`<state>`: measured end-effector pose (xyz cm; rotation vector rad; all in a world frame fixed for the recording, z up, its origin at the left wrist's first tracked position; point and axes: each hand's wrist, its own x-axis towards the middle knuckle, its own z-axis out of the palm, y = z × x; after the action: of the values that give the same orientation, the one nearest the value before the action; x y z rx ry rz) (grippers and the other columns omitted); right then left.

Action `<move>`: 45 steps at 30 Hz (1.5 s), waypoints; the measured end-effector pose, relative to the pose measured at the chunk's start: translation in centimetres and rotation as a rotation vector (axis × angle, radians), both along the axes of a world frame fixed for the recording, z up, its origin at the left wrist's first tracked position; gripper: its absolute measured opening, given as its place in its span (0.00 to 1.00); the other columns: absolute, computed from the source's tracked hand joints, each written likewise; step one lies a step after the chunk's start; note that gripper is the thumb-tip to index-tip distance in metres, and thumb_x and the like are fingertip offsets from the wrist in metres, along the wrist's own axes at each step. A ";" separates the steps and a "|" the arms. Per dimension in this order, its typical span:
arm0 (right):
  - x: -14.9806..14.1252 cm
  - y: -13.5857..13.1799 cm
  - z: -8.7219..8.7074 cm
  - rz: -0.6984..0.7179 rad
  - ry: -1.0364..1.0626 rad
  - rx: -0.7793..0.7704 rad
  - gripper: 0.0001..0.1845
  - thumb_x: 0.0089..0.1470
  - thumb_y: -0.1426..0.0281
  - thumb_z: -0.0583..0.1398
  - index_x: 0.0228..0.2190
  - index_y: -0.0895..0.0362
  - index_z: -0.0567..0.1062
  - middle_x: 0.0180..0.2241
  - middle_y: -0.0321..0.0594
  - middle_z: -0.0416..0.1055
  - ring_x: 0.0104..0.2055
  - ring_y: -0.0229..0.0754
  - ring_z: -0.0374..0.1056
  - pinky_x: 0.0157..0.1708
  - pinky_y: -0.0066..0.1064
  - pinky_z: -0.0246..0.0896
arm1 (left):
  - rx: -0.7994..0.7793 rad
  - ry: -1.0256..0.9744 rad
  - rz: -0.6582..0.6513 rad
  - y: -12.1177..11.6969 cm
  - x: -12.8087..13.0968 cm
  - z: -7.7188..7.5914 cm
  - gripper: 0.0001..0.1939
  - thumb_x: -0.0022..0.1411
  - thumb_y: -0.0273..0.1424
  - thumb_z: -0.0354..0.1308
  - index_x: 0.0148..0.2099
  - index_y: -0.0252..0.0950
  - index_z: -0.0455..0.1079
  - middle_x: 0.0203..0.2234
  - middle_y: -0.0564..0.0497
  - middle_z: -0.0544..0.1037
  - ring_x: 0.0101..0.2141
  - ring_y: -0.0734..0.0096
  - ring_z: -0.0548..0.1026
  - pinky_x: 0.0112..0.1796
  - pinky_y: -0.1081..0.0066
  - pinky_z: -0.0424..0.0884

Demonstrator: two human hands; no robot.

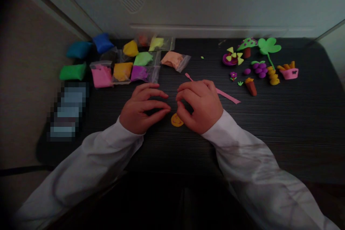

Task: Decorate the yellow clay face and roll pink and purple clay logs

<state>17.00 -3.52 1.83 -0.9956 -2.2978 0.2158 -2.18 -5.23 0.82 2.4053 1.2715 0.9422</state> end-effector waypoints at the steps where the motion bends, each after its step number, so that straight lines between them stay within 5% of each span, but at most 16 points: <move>1: 0.1 0.1 0.0 -0.018 0.015 -0.004 0.05 0.44 0.72 0.55 0.28 0.56 0.69 0.36 0.39 0.70 0.40 0.42 0.64 0.41 0.38 0.51 | -0.016 0.032 -0.017 0.0 -0.1 -0.1 0.05 0.50 0.32 0.56 0.29 0.40 0.73 0.35 0.53 0.74 0.47 0.65 0.63 0.47 0.61 0.60; 11: 0.1 0.3 -0.3 -0.034 0.060 -0.049 0.06 0.45 0.73 0.54 0.29 0.56 0.70 0.34 0.39 0.70 0.40 0.41 0.64 0.41 0.37 0.54 | -0.017 0.152 -0.176 0.1 0.0 -0.8 0.06 0.52 0.32 0.55 0.30 0.43 0.73 0.34 0.54 0.75 0.46 0.64 0.64 0.44 0.60 0.60; 45: 0.1 0.2 -0.3 -0.037 0.009 -0.088 0.08 0.48 0.71 0.51 0.30 0.57 0.69 0.37 0.38 0.68 0.43 0.42 0.63 0.43 0.37 0.52 | -0.050 0.216 -0.155 0.3 -0.2 -0.3 0.07 0.52 0.31 0.54 0.32 0.41 0.73 0.36 0.53 0.75 0.44 0.65 0.66 0.45 0.61 0.62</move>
<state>17.11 -3.27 1.50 -1.0775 -2.2763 0.3074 -2.37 -4.95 0.53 2.5773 1.1399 0.6145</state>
